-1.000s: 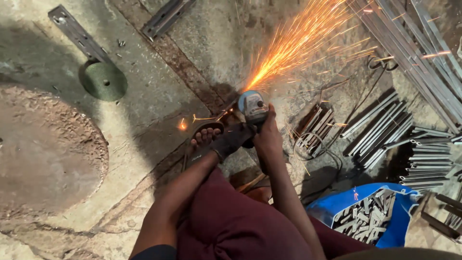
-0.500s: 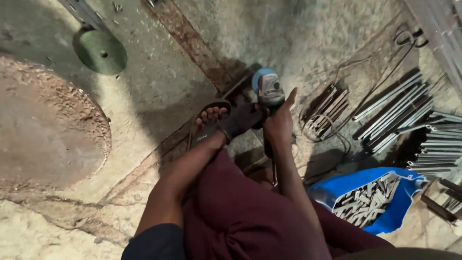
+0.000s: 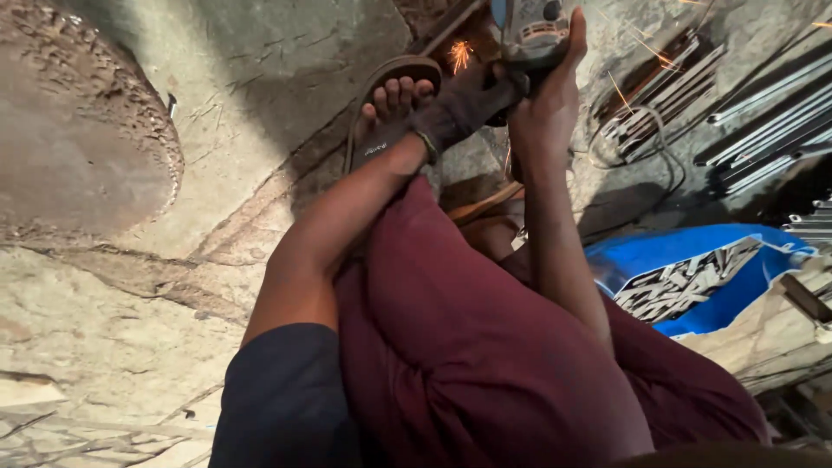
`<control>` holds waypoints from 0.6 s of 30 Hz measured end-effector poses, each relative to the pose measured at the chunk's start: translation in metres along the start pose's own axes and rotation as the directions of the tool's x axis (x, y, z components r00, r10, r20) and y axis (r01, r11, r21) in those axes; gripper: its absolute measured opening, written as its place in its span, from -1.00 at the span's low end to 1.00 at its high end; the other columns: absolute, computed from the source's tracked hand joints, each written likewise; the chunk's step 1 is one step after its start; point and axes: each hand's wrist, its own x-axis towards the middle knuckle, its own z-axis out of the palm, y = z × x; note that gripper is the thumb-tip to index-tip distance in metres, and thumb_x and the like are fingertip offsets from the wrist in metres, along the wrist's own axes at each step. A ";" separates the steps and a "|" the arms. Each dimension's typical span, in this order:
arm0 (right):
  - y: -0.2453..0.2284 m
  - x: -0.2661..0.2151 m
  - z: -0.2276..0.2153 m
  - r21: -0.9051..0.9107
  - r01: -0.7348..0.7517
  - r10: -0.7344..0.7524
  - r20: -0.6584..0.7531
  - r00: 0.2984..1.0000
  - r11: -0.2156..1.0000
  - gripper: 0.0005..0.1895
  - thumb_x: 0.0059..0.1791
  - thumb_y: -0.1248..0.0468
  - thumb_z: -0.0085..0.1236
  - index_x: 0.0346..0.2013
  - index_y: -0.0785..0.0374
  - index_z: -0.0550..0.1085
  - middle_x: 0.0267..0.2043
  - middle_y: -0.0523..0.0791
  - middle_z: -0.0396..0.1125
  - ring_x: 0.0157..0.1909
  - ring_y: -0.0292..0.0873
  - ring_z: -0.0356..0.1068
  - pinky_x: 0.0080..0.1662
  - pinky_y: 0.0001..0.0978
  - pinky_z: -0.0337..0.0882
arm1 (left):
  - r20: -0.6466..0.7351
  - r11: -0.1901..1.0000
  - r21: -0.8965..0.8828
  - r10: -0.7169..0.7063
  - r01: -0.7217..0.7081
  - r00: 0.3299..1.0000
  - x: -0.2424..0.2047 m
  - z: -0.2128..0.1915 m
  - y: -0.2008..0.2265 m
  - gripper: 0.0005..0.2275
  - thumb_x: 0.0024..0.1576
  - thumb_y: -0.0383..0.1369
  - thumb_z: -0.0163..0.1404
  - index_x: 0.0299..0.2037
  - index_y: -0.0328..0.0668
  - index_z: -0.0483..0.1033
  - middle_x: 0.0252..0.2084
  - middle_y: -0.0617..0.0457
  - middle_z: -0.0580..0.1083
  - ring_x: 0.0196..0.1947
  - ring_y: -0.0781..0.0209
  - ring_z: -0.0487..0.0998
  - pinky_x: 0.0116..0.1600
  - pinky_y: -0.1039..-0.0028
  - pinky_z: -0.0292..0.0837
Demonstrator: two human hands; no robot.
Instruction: Grinding small metal brackets and parts using an angle grinder.
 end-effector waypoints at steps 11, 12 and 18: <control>0.024 0.005 -0.001 -0.201 -0.015 0.021 0.025 0.999 0.979 -0.02 -0.04 0.54 0.08 0.53 0.12 -0.21 0.43 0.27 0.22 0.22 0.44 0.35 0.09 0.16 0.42 | -0.016 0.984 -0.127 0.120 -0.121 0.993 0.027 0.013 -0.056 -0.70 0.22 -0.14 0.10 -0.09 -0.24 0.56 -0.33 0.15 0.56 -0.33 0.42 0.56 -0.25 0.46 0.56; 0.033 0.004 0.005 -0.237 -0.013 0.023 0.040 0.999 0.971 -0.02 -0.09 0.55 0.06 0.52 0.20 -0.18 0.45 0.28 0.19 0.25 0.46 0.30 0.13 0.16 0.40 | -0.021 0.967 -0.230 0.106 -0.108 0.994 0.024 0.013 -0.056 -0.67 0.19 -0.14 0.14 -0.05 -0.24 0.51 -0.33 0.15 0.56 -0.34 0.42 0.56 -0.28 0.47 0.59; 0.059 -0.004 0.011 -0.249 0.161 -0.169 -0.012 0.985 0.955 -0.46 0.02 0.55 0.05 0.29 0.36 0.21 0.17 0.19 0.32 0.16 0.34 0.33 0.13 0.14 0.37 | 0.059 0.986 -0.162 -0.024 0.033 0.998 0.038 0.011 -0.091 -0.69 0.26 -0.12 0.09 -0.14 -0.27 0.62 -0.34 0.02 0.62 -0.41 0.28 0.69 -0.30 0.41 0.71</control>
